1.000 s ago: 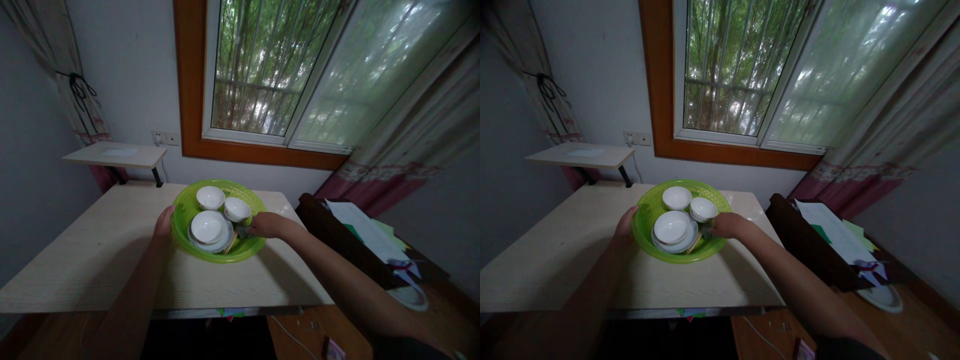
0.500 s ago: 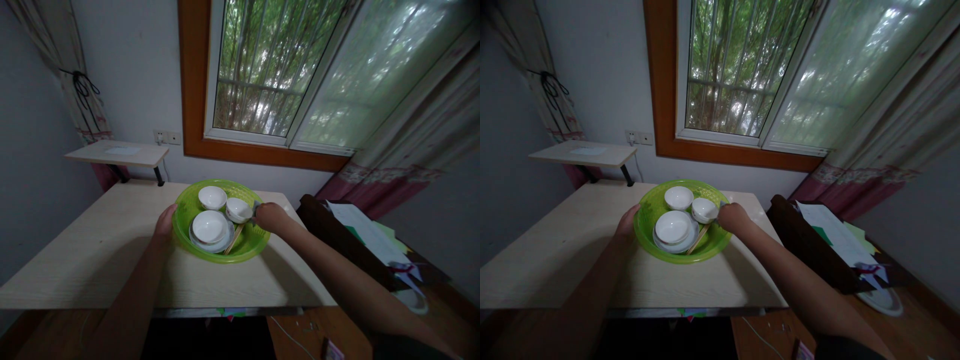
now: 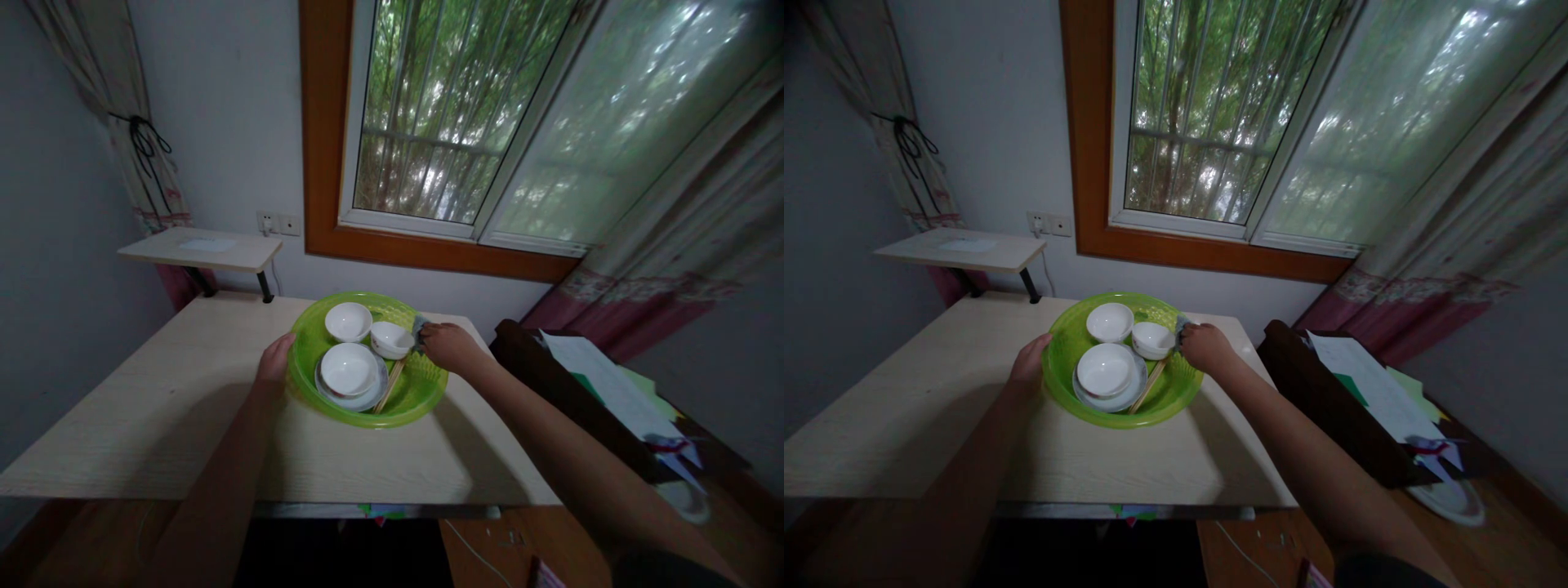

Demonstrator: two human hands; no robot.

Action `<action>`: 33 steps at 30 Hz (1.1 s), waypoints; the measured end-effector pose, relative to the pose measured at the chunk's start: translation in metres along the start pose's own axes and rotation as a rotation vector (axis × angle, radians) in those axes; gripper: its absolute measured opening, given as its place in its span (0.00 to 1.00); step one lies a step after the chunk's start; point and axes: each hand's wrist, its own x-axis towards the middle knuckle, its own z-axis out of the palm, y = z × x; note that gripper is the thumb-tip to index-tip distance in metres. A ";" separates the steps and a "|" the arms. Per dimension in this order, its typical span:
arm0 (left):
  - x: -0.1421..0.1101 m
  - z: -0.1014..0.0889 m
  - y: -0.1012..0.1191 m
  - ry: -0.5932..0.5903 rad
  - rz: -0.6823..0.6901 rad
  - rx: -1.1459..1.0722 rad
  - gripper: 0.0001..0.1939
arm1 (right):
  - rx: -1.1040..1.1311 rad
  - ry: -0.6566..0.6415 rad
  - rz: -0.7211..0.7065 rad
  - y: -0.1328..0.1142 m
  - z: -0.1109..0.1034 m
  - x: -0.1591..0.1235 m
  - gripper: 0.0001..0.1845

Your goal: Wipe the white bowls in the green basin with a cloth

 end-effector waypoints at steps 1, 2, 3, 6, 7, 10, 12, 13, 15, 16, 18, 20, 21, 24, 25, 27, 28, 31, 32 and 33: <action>-0.001 0.001 0.000 0.001 -0.009 -0.007 0.21 | -0.003 0.003 0.015 0.000 0.000 0.000 0.18; -0.001 0.001 0.001 0.005 -0.022 -0.020 0.21 | -0.007 0.002 0.031 0.000 -0.001 -0.001 0.18; -0.001 0.002 0.001 0.010 -0.034 -0.034 0.21 | -0.012 0.000 0.049 -0.001 -0.001 -0.002 0.19; 0.000 0.002 0.001 0.016 -0.052 -0.054 0.21 | -0.017 -0.004 0.069 -0.003 -0.002 -0.004 0.19; 0.000 0.002 0.000 0.019 -0.056 -0.054 0.21 | -0.019 -0.001 0.055 -0.003 0.000 -0.004 0.18; 0.002 0.001 0.001 0.047 -0.058 -0.022 0.22 | -0.032 0.037 -0.015 -0.001 0.007 -0.003 0.18; 0.003 0.001 0.002 0.048 -0.048 -0.006 0.23 | -0.040 0.060 -0.034 0.002 0.014 0.001 0.19; 0.002 0.000 0.003 0.042 -0.040 -0.002 0.22 | -0.040 0.067 -0.036 0.004 0.016 0.004 0.19; 0.002 0.000 0.004 0.021 -0.026 -0.003 0.22 | -0.038 0.069 -0.043 0.006 0.020 0.012 0.20; 0.001 0.000 0.004 0.018 -0.024 -0.006 0.22 | -0.036 0.070 -0.051 0.007 0.021 0.015 0.20; 0.001 -0.001 0.003 0.024 -0.032 -0.008 0.21 | -0.028 0.070 -0.069 0.008 0.023 0.023 0.21; 0.001 -0.001 0.002 0.030 -0.040 -0.013 0.20 | -0.020 0.083 -0.060 0.008 0.026 0.031 0.23; 0.002 -0.001 0.001 0.029 -0.041 -0.016 0.20 | -0.018 0.093 -0.045 0.008 0.028 0.034 0.25; 0.003 -0.001 0.000 0.008 -0.034 -0.024 0.21 | -0.022 0.118 -0.006 0.006 0.036 0.045 0.29; 0.003 -0.002 0.000 0.000 -0.032 -0.023 0.21 | -0.025 0.123 -0.005 0.005 0.039 0.048 0.30; 0.004 -0.002 0.000 -0.005 -0.034 -0.019 0.23 | -0.031 0.129 -0.009 0.002 0.042 0.055 0.30; 0.004 -0.002 0.000 -0.004 -0.038 -0.019 0.23 | -0.033 0.131 -0.009 0.001 0.044 0.058 0.30; 0.006 -0.002 -0.002 0.014 -0.057 -0.030 0.24 | -0.030 0.137 0.001 -0.003 0.045 0.064 0.29; 0.006 -0.002 -0.002 0.024 -0.063 -0.039 0.24 | -0.026 0.138 0.004 -0.004 0.044 0.065 0.29; 0.007 -0.002 -0.003 0.034 -0.066 -0.048 0.24 | -0.023 0.139 0.004 -0.005 0.044 0.065 0.29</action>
